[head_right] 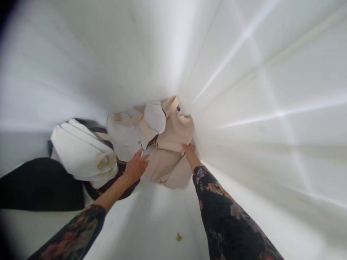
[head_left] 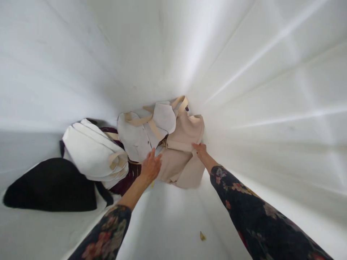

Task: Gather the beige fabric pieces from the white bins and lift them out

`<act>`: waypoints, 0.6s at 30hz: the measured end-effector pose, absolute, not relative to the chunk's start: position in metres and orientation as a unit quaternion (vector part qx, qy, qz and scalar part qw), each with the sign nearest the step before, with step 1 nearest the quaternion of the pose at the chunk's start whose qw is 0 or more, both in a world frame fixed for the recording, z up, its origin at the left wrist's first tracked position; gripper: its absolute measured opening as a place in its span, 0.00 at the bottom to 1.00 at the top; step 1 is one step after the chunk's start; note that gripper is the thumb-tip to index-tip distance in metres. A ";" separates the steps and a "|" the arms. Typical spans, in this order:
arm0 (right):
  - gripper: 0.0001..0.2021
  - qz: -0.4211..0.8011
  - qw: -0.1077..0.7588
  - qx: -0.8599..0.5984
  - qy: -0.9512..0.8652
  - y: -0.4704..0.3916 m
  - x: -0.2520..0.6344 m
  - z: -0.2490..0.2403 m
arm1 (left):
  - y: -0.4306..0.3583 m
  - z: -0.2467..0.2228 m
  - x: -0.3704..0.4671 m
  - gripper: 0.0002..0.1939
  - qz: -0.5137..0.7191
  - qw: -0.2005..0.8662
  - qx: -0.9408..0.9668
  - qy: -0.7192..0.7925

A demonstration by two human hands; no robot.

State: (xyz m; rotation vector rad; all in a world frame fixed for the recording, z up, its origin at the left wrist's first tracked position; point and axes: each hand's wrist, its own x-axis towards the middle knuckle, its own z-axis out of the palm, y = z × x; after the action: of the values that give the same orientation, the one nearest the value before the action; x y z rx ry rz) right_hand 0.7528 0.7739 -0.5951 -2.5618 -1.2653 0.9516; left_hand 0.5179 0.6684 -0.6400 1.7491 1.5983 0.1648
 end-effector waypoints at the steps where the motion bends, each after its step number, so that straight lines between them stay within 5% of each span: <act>1: 0.14 0.305 0.033 -0.848 -0.432 0.770 0.756 -0.605 | 0.680 -0.644 0.529 0.18 0.065 0.360 0.691 0.624; 10: 0.14 0.198 -0.242 -0.755 -0.576 0.704 0.764 -0.620 | 0.752 -0.675 0.563 0.25 0.075 0.266 0.675 0.685; 18: 0.14 0.139 -0.343 -0.708 -0.602 0.705 0.773 -0.615 | 0.775 -0.679 0.598 0.33 0.013 0.248 0.755 0.607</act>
State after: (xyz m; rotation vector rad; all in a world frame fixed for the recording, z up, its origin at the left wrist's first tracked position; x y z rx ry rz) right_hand 0.7729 0.7051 -0.6150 -2.8946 -2.4623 0.5670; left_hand 0.5980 0.7745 -0.6789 2.0565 1.6543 0.0366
